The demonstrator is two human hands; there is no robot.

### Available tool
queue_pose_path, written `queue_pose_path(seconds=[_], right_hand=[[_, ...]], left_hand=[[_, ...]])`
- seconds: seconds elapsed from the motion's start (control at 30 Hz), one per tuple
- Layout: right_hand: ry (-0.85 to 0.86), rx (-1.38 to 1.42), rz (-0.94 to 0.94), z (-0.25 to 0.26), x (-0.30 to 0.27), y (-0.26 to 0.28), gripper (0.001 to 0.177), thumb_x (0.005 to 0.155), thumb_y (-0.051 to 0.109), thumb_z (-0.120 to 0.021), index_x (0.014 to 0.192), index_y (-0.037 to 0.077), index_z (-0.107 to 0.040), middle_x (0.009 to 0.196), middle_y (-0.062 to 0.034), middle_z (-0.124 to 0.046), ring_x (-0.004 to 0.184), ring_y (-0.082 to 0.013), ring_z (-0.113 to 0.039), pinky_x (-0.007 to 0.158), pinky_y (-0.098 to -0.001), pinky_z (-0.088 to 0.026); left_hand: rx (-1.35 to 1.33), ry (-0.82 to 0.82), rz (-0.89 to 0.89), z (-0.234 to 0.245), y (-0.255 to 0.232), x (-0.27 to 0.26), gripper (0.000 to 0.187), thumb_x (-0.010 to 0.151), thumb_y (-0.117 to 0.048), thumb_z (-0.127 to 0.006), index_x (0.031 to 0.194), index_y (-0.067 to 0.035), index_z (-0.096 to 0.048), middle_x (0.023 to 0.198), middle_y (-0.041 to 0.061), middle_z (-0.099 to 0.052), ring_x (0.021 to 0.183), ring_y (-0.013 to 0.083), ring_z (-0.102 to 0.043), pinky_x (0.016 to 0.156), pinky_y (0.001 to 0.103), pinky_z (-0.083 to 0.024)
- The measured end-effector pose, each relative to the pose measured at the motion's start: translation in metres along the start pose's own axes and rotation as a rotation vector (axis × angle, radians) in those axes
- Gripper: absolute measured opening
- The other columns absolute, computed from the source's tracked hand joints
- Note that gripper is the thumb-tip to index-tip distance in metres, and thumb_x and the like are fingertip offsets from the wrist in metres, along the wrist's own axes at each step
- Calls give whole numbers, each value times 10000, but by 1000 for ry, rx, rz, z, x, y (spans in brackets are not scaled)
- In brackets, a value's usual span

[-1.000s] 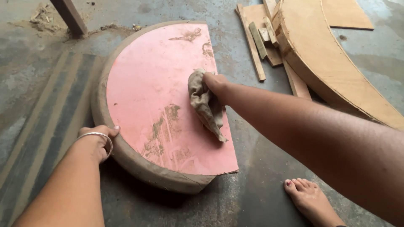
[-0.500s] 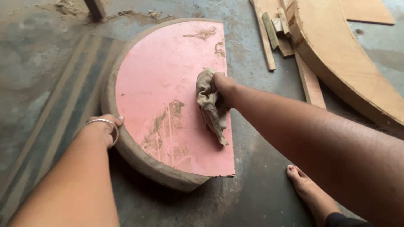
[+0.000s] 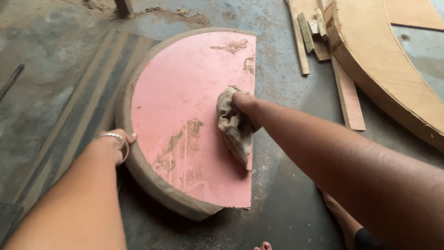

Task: The recorder is sanding and cleaning wooden furniture components using a rag and abrasive tools in a workshop setting.

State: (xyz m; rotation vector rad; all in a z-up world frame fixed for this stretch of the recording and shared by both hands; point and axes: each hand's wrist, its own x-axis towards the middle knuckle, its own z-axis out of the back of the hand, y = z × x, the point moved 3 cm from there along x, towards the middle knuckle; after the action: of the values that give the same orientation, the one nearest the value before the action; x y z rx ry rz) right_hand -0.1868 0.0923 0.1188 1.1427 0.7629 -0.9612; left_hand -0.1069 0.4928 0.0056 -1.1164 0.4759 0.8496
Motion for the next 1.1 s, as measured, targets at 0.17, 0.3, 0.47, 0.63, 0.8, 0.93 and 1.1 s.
queue_pose_path(seconds=[0.17, 0.3, 0.47, 0.63, 0.8, 0.93, 1.1], right_hand=[[7, -97, -5, -7, -9, 1, 406, 891, 302, -411, 981, 65, -727, 1173, -230, -705, 1130, -383, -662, 976, -576, -517], [13, -133, 8, -7, -20, -1, 467, 912, 319, -356, 963, 58, -741, 1172, -240, -708, 1078, -365, -666, 966, -560, -519], [10, -217, 2, -9, -20, -9, 532, 938, 339, -327, 1107, 16, -714, 1225, -254, -706, 1148, -379, -680, 1030, -549, -511], [42, -291, -5, -15, -16, -17, 608, 946, 353, -307, 1234, -21, -691, 1268, -267, -696, 1232, -373, -671, 1080, -523, -500], [81, -369, -75, -15, -7, -15, 552, 931, 358, -392, 1252, -13, -646, 1211, -252, -716, 1138, -352, -711, 1062, -487, -531], [-39, -498, 120, -16, -13, 18, 566, 892, 412, -452, 1283, 40, -622, 1193, -224, -718, 1114, -340, -715, 1019, -475, -539], [-230, -701, 442, -33, -35, 81, 632, 826, 501, -551, 1336, 129, -583, 1163, -177, -722, 1074, -320, -723, 949, -457, -553]], left_hand=[[45, -8, -4, 5, -6, -27, 678, 809, -134, -835, 1357, 137, -543, 1470, 270, -555, 1341, 349, -549, 1148, 414, -398], [27, -17, -17, 2, 1, -21, 695, 805, -153, -836, 1369, 149, -565, 1461, 285, -588, 1332, 355, -579, 1139, 421, -418], [43, -37, 40, 8, 8, -25, 745, 826, -160, -841, 1391, 166, -483, 1489, 310, -509, 1343, 375, -546, 1135, 429, -420], [-32, -7, 49, 10, 9, -25, 707, 828, -123, -809, 1396, 158, -495, 1483, 313, -538, 1342, 376, -583, 1135, 431, -452], [118, -43, 26, 11, 7, -14, 661, 833, -124, -816, 1364, 156, -539, 1468, 317, -536, 1346, 390, -556, 1144, 463, -423], [280, -72, 34, 7, -1, -10, 644, 826, -128, -844, 1327, 166, -567, 1440, 314, -529, 1332, 393, -526, 1146, 478, -387], [522, -207, -394, -17, -68, -96, 1005, 634, -111, -913, 1496, -124, -395, 1557, 163, -311, 1410, 378, -282, 1132, 523, -302]])
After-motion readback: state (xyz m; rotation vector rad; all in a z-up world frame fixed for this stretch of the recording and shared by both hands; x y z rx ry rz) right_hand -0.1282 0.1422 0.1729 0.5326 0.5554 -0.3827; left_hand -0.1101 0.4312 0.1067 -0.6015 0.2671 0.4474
